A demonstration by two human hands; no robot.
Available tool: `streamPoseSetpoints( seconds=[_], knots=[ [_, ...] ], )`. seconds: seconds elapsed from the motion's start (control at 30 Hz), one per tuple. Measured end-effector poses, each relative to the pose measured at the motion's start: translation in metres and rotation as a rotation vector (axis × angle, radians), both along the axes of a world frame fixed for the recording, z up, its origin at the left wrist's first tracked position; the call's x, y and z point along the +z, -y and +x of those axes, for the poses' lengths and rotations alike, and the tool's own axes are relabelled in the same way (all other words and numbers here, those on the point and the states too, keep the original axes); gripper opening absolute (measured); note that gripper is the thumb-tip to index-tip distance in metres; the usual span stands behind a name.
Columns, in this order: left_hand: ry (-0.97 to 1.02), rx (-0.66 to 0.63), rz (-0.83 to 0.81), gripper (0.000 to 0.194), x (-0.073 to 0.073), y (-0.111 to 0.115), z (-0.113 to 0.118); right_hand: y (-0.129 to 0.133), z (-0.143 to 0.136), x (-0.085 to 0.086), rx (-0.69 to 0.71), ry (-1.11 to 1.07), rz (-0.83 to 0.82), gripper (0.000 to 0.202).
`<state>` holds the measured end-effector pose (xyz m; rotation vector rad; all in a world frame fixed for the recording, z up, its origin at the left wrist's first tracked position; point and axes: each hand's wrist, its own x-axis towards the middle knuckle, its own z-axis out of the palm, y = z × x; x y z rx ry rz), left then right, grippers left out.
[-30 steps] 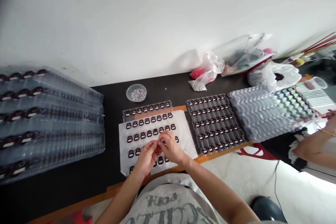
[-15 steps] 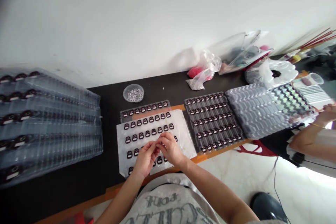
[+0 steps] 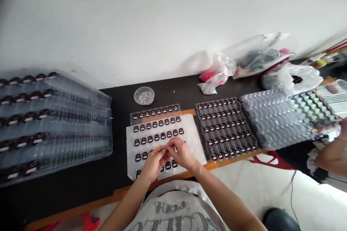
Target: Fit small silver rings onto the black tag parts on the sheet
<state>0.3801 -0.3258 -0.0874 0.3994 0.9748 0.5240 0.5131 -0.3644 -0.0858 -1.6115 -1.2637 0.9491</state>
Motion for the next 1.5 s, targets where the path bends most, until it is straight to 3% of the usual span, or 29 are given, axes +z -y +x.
streamPoseSetpoints(
  seconds=[0.2,0.33,0.43,0.53,0.6,0.67,0.77,0.87,0.97,1.1,1.3,1.5],
  knots=[
    [-0.024,0.046,0.010,0.011,0.003,-0.011,-0.006,-0.005,0.007,0.000,-0.231,-0.353,-0.176,0.008],
    [-0.027,0.112,0.052,0.013,0.000,-0.019,-0.009,-0.006,0.009,0.001,-0.277,-0.476,-0.202,0.011],
    [-0.091,0.131,0.140,0.019,-0.003,-0.039,-0.007,-0.003,0.005,0.000,-0.264,-0.530,-0.214,0.011],
    [-0.273,0.158,0.410,0.024,-0.004,-0.084,-0.002,0.001,0.002,-0.001,-0.260,-0.592,-0.243,0.012],
    [-0.425,0.175,0.649,0.022,-0.006,-0.126,0.003,0.005,0.002,-0.001,-0.264,-0.603,-0.258,0.013],
    [-0.607,0.113,0.835,0.019,-0.008,-0.172,0.009,0.009,0.006,-0.001,-0.278,-0.602,-0.261,0.014],
    [-0.892,-0.067,0.971,0.020,-0.014,-0.230,0.015,0.017,0.012,-0.001,-0.327,-0.606,-0.277,0.015],
    [-1.125,-0.228,0.976,0.028,-0.022,-0.257,0.018,0.025,0.019,-0.004,-0.381,-0.616,-0.300,0.016],
    [-1.278,-0.254,1.140,0.030,-0.030,-0.245,0.018,0.031,0.024,-0.010,-0.424,-0.625,-0.316,0.018],
    [-1.111,-0.397,1.414,0.018,-0.046,-0.187,0.022,0.033,0.026,-0.018,-0.449,-0.625,-0.339,0.018],
    [-1.000,-0.434,1.307,0.013,-0.069,-0.098,0.042,0.027,0.027,-0.024,-0.427,-0.608,-0.310,0.016],
    [-0.852,-0.427,1.194,0.015,-0.069,-0.052,0.046,0.014,0.033,-0.031,-0.398,-0.554,-0.254,0.010]
  ],
)
